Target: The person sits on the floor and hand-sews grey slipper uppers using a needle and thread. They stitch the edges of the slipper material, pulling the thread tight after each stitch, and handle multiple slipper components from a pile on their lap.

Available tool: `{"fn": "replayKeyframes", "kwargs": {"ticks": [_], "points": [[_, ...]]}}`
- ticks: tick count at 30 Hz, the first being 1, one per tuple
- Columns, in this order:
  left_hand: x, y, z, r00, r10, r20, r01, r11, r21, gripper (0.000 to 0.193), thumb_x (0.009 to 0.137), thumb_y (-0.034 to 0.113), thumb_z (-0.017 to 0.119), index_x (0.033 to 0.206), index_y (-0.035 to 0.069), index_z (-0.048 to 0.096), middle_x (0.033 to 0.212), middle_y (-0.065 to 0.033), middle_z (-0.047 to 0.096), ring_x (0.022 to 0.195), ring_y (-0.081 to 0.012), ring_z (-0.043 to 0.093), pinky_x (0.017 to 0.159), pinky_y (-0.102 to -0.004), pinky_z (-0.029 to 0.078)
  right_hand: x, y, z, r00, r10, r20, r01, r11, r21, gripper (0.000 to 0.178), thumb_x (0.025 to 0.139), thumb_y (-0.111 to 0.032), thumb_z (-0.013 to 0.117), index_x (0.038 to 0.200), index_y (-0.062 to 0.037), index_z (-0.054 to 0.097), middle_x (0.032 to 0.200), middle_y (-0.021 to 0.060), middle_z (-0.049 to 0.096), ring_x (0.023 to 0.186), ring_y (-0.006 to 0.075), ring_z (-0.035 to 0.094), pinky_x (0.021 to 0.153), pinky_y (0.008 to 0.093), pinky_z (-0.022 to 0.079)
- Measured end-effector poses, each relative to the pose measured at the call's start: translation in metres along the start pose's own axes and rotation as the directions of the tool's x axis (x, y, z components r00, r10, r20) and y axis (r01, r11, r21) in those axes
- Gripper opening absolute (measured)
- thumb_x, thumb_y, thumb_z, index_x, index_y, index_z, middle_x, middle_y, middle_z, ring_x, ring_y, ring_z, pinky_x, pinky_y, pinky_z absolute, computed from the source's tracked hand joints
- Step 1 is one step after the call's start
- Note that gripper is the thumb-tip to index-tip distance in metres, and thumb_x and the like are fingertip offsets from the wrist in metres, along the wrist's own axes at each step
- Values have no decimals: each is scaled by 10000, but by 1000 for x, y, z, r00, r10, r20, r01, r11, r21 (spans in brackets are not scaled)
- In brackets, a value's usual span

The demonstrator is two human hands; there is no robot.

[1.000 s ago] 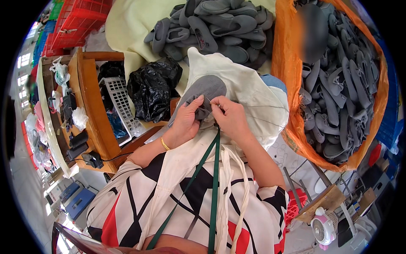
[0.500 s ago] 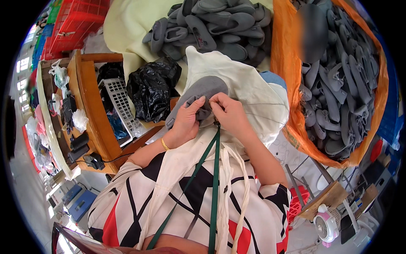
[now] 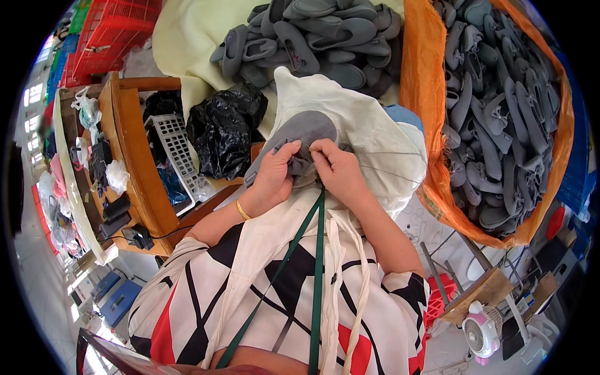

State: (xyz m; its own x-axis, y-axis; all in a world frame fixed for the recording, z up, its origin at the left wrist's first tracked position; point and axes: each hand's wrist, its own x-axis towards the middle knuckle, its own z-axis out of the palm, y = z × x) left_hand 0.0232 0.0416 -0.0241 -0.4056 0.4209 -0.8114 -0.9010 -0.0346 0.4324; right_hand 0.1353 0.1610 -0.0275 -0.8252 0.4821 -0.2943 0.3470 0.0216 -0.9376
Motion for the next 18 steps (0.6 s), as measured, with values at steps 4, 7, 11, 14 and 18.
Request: {"fn": "replayKeyframes", "kwargs": {"ticks": [4, 7, 11, 14, 18], "points": [[-3, 0, 3, 999, 8, 41, -10, 999, 37, 254, 908, 197, 728, 1082, 71, 593, 1021, -25, 649, 926, -123, 605, 846, -299, 487, 3, -7, 8, 998, 36, -61, -40, 996, -75, 75, 949, -75, 588, 1016, -45, 570, 784, 141, 646, 673, 280, 642, 644, 354, 499], [-2, -4, 0, 996, 17, 90, -22, 999, 50, 208, 920, 185, 719, 1053, 65, 613, 1001, -22, 656, 918, -119, 607, 835, -294, 492, 11, -10, 13, 982, 165, -87, -164, 986, 24, 68, 944, -77, 577, 996, -55, 539, 787, 153, 655, 701, 358, 643, 647, 398, 495], [3, -13, -9, 991, 39, 124, -52, 993, 104, 171, 942, 155, 692, 1074, 65, 631, 1014, -22, 676, 923, -117, 629, 817, -287, 507, 23, -12, 5, 998, 45, -37, -49, 993, -112, 89, 929, -107, 593, 1003, -69, 562, 774, 144, 640, 687, 340, 631, 650, 405, 506], [2, -15, -8, 991, 61, 115, -74, 990, 117, 154, 956, 135, 669, 1088, 63, 634, 1027, -27, 683, 932, -122, 638, 819, -286, 510, 27, -26, -8, 988, -152, -19, 130, 897, -423, 102, 915, -127, 623, 996, -72, 594, 826, 119, 622, 711, 289, 640, 643, 375, 512], [-1, -15, -7, 989, 52, 136, -68, 990, 120, 132, 977, 127, 622, 1088, 56, 635, 1045, -37, 680, 945, -130, 636, 836, -290, 505, 32, -21, -6, 956, -289, 51, 275, 824, -496, 118, 889, -148, 654, 962, -69, 607, 928, 114, 608, 792, 327, 636, 664, 397, 513]]}}
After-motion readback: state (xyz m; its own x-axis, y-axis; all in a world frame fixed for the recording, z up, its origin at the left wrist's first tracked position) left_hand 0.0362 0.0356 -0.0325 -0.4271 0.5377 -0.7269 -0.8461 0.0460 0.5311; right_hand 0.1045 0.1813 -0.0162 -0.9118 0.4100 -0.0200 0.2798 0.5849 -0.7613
